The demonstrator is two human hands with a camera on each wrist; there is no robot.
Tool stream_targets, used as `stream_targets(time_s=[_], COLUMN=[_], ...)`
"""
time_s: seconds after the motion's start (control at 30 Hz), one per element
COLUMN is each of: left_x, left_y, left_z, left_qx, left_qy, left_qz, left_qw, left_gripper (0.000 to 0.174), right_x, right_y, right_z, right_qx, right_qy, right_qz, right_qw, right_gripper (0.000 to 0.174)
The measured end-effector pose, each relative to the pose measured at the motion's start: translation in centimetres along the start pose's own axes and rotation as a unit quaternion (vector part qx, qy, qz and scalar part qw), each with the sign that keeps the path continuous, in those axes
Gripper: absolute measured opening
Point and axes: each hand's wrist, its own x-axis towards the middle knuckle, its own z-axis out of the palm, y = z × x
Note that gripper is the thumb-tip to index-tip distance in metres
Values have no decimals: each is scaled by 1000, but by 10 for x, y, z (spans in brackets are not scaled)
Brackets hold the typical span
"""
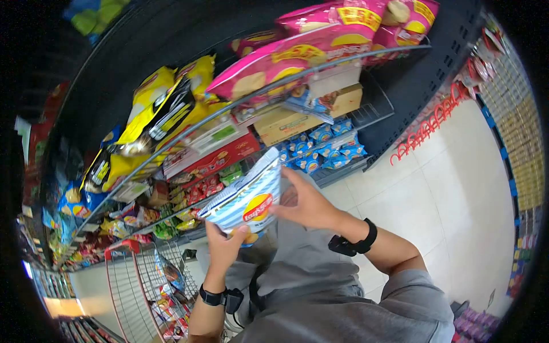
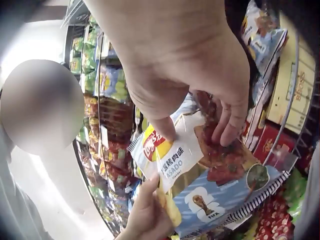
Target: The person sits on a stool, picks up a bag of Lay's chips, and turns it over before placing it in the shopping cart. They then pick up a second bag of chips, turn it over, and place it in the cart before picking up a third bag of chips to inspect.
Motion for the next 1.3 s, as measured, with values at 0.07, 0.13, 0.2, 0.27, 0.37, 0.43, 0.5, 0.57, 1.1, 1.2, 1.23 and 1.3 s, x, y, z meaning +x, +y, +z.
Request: stream_targets(time_s=[0.07, 0.13, 0.2, 0.27, 0.37, 0.43, 0.5, 0.57, 1.1, 1.2, 1.23, 1.3], left_x=[18, 45, 73, 101, 130, 141, 149, 157, 195, 193, 189, 173], left_y=[1, 8, 8, -6, 3, 7, 0, -8, -46, -40, -34, -16], left_z=[20, 45, 75, 102, 153, 191, 224, 249, 281, 262, 247, 208], left_qx=[32, 74, 138, 156, 147, 133, 130, 97, 133, 120, 121, 80], left_qy=[-64, -109, -123, -141, -178, -203, -223, -262, -291, -312, -323, -339], left_qz=[-14, 21, 126, 132, 192, 220, 220, 182, 91, 124, 129, 98], left_qw=[997, 991, 975, 969, 954, 945, 941, 943, 943, 934, 930, 932], left_gripper=[58, 55, 52, 50, 50, 53, 57, 60, 59, 61, 61, 52], right_x=[-2, -6, -12, -16, -22, -22, -23, -17, 11, 5, 3, 6], right_y=[-2, -3, -4, -1, -3, -2, -3, 0, 67, 55, 44, 46], right_z=[-27, -51, -78, -105, -142, -167, -197, -222, -258, -238, -223, -197], right_qx=[11, 24, -12, -51, -59, -22, 14, 20, -26, -130, -121, -108], right_qy=[17, 74, 142, 194, 251, 275, 285, 304, 408, 420, 403, 333], right_qz=[-50, -94, -120, -142, -151, -178, -173, -193, -85, -65, -77, -96], right_qw=[999, 993, 982, 969, 954, 945, 943, 933, 909, 896, 904, 932], right_gripper=[67, 63, 59, 57, 60, 60, 57, 53, 79, 73, 68, 58])
